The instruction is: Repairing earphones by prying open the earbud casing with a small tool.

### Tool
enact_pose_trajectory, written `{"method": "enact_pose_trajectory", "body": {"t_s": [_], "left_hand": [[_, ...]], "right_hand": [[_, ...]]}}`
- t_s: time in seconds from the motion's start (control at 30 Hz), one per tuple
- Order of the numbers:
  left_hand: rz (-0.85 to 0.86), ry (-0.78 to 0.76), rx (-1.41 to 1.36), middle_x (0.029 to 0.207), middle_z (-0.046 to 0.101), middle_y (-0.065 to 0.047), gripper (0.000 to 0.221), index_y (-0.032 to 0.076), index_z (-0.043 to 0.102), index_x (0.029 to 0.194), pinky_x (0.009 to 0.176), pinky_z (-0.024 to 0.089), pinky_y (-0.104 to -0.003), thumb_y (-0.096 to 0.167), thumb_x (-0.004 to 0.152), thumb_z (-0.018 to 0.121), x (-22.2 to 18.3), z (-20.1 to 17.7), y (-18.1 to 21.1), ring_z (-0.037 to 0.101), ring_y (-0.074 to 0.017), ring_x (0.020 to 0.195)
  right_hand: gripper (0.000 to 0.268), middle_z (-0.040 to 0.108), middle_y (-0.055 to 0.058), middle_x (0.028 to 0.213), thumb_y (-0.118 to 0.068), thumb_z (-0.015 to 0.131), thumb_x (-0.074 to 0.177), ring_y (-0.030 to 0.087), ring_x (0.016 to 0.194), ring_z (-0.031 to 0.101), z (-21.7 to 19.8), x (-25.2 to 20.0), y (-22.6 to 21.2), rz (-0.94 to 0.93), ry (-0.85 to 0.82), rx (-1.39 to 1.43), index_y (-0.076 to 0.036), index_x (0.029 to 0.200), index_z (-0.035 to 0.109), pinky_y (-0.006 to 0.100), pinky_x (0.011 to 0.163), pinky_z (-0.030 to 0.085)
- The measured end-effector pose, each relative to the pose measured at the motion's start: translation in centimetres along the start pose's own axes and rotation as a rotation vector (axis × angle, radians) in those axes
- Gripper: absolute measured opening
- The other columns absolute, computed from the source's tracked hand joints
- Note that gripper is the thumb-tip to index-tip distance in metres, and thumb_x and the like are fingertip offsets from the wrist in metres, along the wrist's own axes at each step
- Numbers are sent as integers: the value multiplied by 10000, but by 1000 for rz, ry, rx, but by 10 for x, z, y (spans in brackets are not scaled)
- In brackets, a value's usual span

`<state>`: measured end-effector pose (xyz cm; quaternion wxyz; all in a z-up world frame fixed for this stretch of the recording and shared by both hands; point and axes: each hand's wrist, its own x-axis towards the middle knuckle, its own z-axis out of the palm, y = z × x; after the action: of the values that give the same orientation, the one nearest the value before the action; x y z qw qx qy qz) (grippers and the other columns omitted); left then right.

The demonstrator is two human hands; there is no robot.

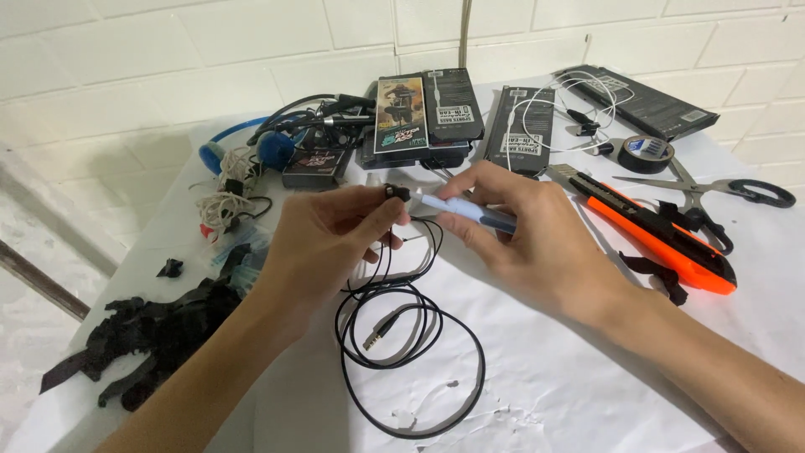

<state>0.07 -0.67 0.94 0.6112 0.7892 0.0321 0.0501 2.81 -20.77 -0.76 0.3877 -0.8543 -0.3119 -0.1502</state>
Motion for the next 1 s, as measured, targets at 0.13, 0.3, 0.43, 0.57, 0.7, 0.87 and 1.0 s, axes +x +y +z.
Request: {"method": "enact_pose_trajectory", "body": {"t_s": [0.13, 0.3, 0.43, 0.57, 0.7, 0.87, 1.0], "left_hand": [[40, 18, -34, 880, 818, -35, 278, 112, 853, 1136, 571, 495, -220, 111, 865, 787, 6, 0, -8, 644, -96, 687], [-54, 81, -22, 881, 832, -49, 304, 87, 847, 1156, 587, 505, -228, 117, 860, 783, 1, 0, 4, 672, -103, 685], [47, 23, -30, 848, 830, -63, 284, 75, 846, 1148, 571, 511, -222, 103, 876, 773, 4, 1, -6, 668, -99, 670], [61, 4, -24, 822, 816, -70, 264, 77, 852, 1136, 592, 499, -235, 130, 898, 749, 3, -1, -6, 643, -107, 680], [88, -18, -44, 868, 824, -57, 204, 35, 853, 1044, 560, 499, -234, 114, 946, 694, 12, 1, -18, 676, -101, 680], [155, -35, -89, 961, 857, -89, 241, -26, 813, 1046, 492, 500, -209, 137, 946, 667, 18, -1, -28, 717, -104, 643], [155, -61, -47, 1012, 858, -106, 237, 26, 800, 1101, 494, 536, -196, 132, 955, 647, 20, -4, -32, 789, -134, 725]], "right_hand": [[495, 501, 4, 449, -364, 470, 1076, 112, 360, 363, -1, 1, -9, 257, -129, 45, -108, 782, 775, 285, 367, 275], [397, 540, 0, 488, -348, 495, 1053, 103, 387, 389, -5, 2, 2, 157, -30, -14, -124, 918, 793, 296, 385, 278], [358, 735, 30, 1283, -327, 686, 905, 4, 474, 525, -1, 2, -7, 104, -30, -30, -155, 1208, 771, 242, 336, 510], [388, 864, 10, 996, -361, 659, 920, 74, 411, 270, -6, 1, -12, 119, -45, -56, -209, 1264, 756, 265, 316, 246], [374, 851, 41, 930, -372, 658, 925, 70, 368, 360, -5, 3, -11, 229, -3, -70, -142, 1184, 800, 273, 321, 349], [282, 802, -5, 649, -303, 700, 934, 22, 623, 552, -1, 4, 3, 47, 43, -108, -88, 1029, 856, 257, 535, 463], [295, 785, 56, 1162, -254, 716, 891, 73, 715, 687, 0, 5, -6, 65, 9, -74, -100, 1128, 798, 234, 515, 582]]}}
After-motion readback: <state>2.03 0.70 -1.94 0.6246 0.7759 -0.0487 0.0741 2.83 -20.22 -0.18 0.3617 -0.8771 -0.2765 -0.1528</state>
